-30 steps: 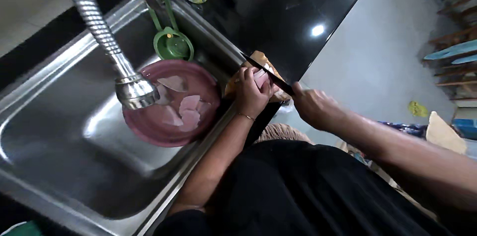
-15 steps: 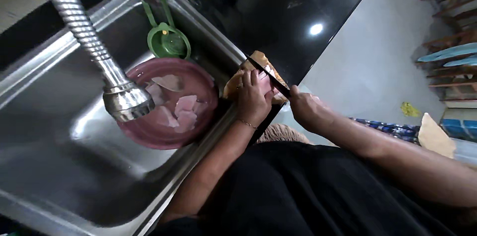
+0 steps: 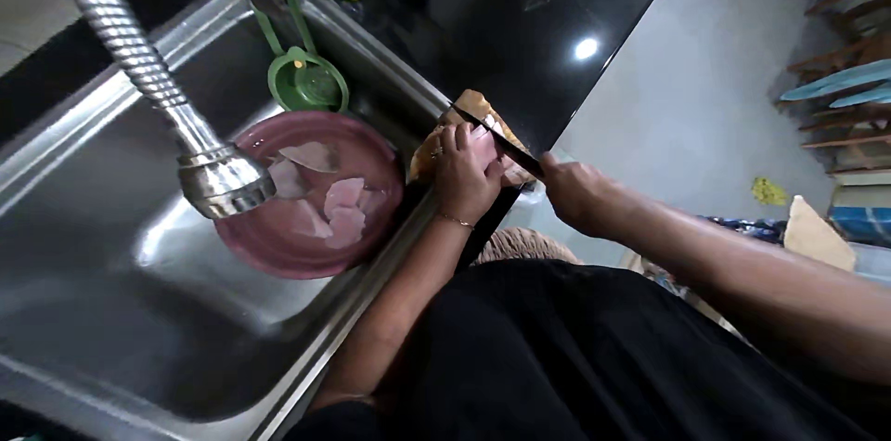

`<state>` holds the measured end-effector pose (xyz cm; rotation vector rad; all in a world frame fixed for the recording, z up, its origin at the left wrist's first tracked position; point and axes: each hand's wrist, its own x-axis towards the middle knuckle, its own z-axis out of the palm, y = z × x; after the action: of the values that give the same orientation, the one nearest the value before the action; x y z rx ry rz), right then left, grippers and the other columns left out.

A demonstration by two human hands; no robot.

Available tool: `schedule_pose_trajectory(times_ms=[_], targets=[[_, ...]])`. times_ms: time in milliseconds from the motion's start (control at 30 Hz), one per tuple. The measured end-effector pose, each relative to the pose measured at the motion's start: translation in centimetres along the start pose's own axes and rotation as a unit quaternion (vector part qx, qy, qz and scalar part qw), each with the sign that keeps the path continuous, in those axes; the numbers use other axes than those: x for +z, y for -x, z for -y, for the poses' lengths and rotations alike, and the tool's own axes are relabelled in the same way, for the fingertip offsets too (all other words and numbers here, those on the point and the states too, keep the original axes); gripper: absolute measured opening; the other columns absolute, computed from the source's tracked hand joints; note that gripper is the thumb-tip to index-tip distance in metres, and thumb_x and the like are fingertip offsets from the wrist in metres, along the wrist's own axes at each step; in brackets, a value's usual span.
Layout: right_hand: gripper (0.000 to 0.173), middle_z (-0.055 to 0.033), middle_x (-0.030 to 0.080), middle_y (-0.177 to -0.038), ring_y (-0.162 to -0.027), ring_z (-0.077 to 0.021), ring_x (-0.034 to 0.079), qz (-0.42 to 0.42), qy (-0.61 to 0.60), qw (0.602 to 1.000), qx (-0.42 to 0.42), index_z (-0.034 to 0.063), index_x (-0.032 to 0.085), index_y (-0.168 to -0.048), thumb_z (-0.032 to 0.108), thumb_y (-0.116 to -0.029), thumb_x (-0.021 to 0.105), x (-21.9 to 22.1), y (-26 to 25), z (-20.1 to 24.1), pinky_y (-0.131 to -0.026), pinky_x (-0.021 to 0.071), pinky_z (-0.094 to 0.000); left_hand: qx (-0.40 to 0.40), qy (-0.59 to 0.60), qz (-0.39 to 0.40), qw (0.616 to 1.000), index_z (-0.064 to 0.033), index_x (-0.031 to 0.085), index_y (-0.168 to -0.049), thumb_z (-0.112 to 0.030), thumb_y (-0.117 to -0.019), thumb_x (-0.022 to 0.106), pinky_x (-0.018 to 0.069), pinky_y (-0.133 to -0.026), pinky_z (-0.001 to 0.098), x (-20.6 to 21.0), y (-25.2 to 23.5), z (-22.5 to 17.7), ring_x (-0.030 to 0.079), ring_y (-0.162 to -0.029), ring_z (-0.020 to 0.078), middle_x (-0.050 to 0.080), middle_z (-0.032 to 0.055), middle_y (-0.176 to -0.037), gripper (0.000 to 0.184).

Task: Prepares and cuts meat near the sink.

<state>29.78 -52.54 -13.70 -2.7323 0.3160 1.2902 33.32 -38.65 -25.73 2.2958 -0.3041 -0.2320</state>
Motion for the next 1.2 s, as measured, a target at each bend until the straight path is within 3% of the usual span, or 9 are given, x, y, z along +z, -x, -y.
schedule_pose_trajectory(times_ms=[167, 267, 400, 533, 600, 767, 933, 1200], targets=[[0.025, -0.0214, 0.067, -0.102, -0.101, -0.0406, 0.07, 0.043, -0.01, 0.998, 0.037, 0.005, 0.041, -0.134, 0.014, -0.1104, 0.04, 0.5, -0.3, 0.3, -0.084, 0.0563, -0.0551, 0.028, 0.02, -0.007, 0.999, 0.0084, 0.051, -0.14, -0.022, -0.0829, 0.08, 0.044, -0.107, 0.0578, 0.2, 0.0, 0.6, 0.05, -0.132, 0.0473, 0.051, 0.0321, -0.14, 0.07], [0.024, -0.0196, 0.067, -0.098, -0.094, -0.04, 0.072, 0.008, -0.025, 0.999, 0.02, 0.0063, 0.041, -0.132, 0.013, -0.1094, 0.042, 1.5, -2.0, 0.6, -0.079, 0.0581, -0.0551, 0.043, 0.016, -0.013, 0.999, 0.0073, 0.052, -0.138, -0.025, -0.0851, 0.079, 0.045, -0.106, 0.057, 0.5, 0.2, 0.9, 0.051, -0.13, 0.0461, 0.052, 0.0307, -0.138, 0.067], [0.022, -0.0197, 0.067, -0.099, -0.096, -0.0405, 0.072, -0.028, -0.054, 0.998, -0.006, 0.0068, 0.041, -0.13, 0.013, -0.1097, 0.041, 1.7, -3.8, 1.5, -0.079, 0.0579, -0.0553, 0.06, 0.004, -0.033, 0.998, 0.0072, 0.054, -0.135, -0.016, -0.0844, 0.074, 0.0457, -0.105, 0.0561, 0.8, 0.2, 0.9, 0.053, -0.128, 0.0453, 0.054, 0.0299, -0.135, 0.06], [0.022, -0.0207, 0.067, -0.1, -0.098, -0.0409, 0.071, -0.022, -0.052, 0.998, -0.021, 0.0059, 0.043, -0.13, 0.013, -0.109, 0.043, 1.0, -3.0, 1.2, -0.081, 0.0572, -0.0562, 0.063, -0.009, -0.041, 0.997, 0.0075, 0.053, -0.137, -0.017, -0.0842, 0.074, 0.0432, -0.108, 0.0577, 1.0, 0.4, 1.0, 0.052, -0.13, 0.0458, 0.053, 0.0301, -0.136, 0.061], [0.023, -0.021, 0.067, -0.097, -0.093, -0.0415, 0.071, -0.041, -0.041, 0.998, -0.026, 0.0039, 0.047, -0.129, 0.01, -0.1066, 0.048, 1.3, -1.9, 0.3, -0.076, 0.058, -0.0572, 0.039, -0.001, -0.026, 0.999, 0.0063, 0.052, -0.139, -0.02, -0.085, 0.076, 0.0445, -0.107, 0.0562, 0.6, 0.3, 0.8, 0.051, -0.132, 0.0446, 0.051, 0.0297, -0.141, 0.064], [0.017, -0.0182, 0.067, -0.093, -0.093, -0.0395, 0.072, 0.008, 0.001, 1.0, 0.013, 0.0067, 0.045, -0.125, 0.013, -0.1091, 0.043, 1.8, -0.1, -1.4, -0.077, 0.0576, -0.0552, 0.039, 0.011, -0.019, 0.999, 0.0059, 0.052, -0.139, -0.023, -0.0847, 0.076, 0.0464, -0.106, 0.055, 0.8, 0.3, 0.9, 0.052, -0.131, 0.0448, 0.051, 0.0299, -0.141, 0.066], [0.024, -0.0203, 0.067, -0.097, -0.095, -0.0409, 0.072, 0.018, -0.023, 0.999, 0.027, 0.007, 0.04, -0.133, 0.016, -0.1111, 0.039, 2.3, -1.8, -0.5, -0.079, 0.0579, -0.0561, 0.059, 0.015, -0.029, 0.998, 0.0063, 0.053, -0.137, -0.022, -0.0829, 0.079, 0.0502, -0.099, 0.0544, 0.8, 0.1, 1.2, 0.056, -0.125, 0.0439, 0.053, 0.0298, -0.136, 0.066], [0.025, -0.0225, 0.066, -0.106, -0.102, -0.0423, 0.07, -0.018, -0.038, 0.999, -0.033, 0.004, 0.041, -0.133, 0.012, -0.1093, 0.042, 0.1, -3.6, 2.0, -0.082, 0.0574, -0.0566, 0.062, -0.009, -0.042, 0.997, 0.0079, 0.053, -0.136, -0.014, -0.0817, 0.076, 0.0449, -0.108, 0.0526, 0.7, 0.3, 1.0, 0.053, -0.13, 0.0436, 0.054, 0.0297, -0.137, 0.063]])
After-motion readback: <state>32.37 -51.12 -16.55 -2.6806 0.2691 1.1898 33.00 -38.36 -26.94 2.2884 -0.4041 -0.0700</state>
